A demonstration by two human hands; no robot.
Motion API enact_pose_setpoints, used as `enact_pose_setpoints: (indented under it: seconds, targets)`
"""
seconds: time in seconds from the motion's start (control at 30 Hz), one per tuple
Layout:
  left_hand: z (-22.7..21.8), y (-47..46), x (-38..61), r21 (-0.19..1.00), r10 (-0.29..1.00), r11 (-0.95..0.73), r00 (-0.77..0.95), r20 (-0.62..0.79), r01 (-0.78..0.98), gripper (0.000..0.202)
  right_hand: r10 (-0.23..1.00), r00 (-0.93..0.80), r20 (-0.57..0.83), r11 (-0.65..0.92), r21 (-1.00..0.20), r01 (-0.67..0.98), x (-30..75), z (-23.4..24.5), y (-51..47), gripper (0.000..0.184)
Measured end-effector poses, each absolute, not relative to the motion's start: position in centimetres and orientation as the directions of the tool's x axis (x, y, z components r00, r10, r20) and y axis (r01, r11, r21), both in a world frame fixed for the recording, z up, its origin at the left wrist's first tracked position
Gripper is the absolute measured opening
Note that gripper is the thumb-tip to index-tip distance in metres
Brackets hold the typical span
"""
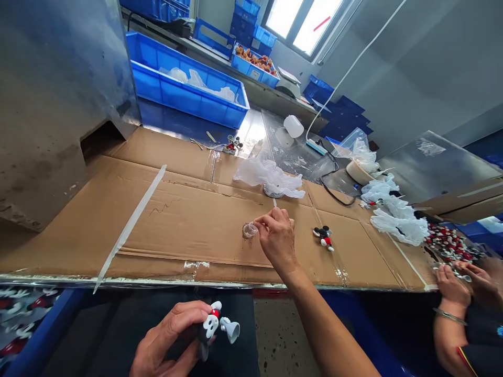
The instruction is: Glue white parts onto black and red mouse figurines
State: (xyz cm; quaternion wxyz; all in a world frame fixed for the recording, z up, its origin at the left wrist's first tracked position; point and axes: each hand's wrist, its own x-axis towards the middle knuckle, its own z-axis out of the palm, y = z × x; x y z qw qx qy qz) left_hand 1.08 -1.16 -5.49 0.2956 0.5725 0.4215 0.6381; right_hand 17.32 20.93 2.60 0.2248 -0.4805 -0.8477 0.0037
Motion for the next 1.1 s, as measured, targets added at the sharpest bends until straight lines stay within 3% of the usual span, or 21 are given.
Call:
enact_pose_setpoints:
  seconds: [0.17,0.33,0.57,0.7,1.1]
  targets:
    - [-5.9,-1.4,1.4,0.849,0.822,-0.478,-0.224,0.523,0.226,0.049,0.853,-0.408,0.325,0.511,-0.364,0.779,17.4,4.2,19.7,0.039]
    - [-5.8,-1.2,1.0,0.863,0.846,-0.398,-0.239,0.477,0.311,0.044,0.901,-0.392,0.189,0.426,-0.568,0.705,19.0,6.9,17.1,0.037]
    - [-4.2,-0.4,1.2,0.707,0.711,-0.558,-0.19,0.677,0.434,0.028,0.918,-0.395,-0.018,0.18,-0.87,0.46,19.9,7.7,9.7,0.026]
    - [-3.4,-0.7,1.6,0.668,0.7,-0.554,-0.156,0.697,0.497,0.021,0.91,-0.412,-0.052,0.133,-0.904,0.406,19.3,7.0,5.9,0.018]
    - [-2.6,-1.4,2.1,0.648,0.725,-0.549,-0.085,0.684,0.528,0.019,0.895,-0.436,-0.099,0.106,-0.9,0.422,18.8,5.8,3.9,0.017]
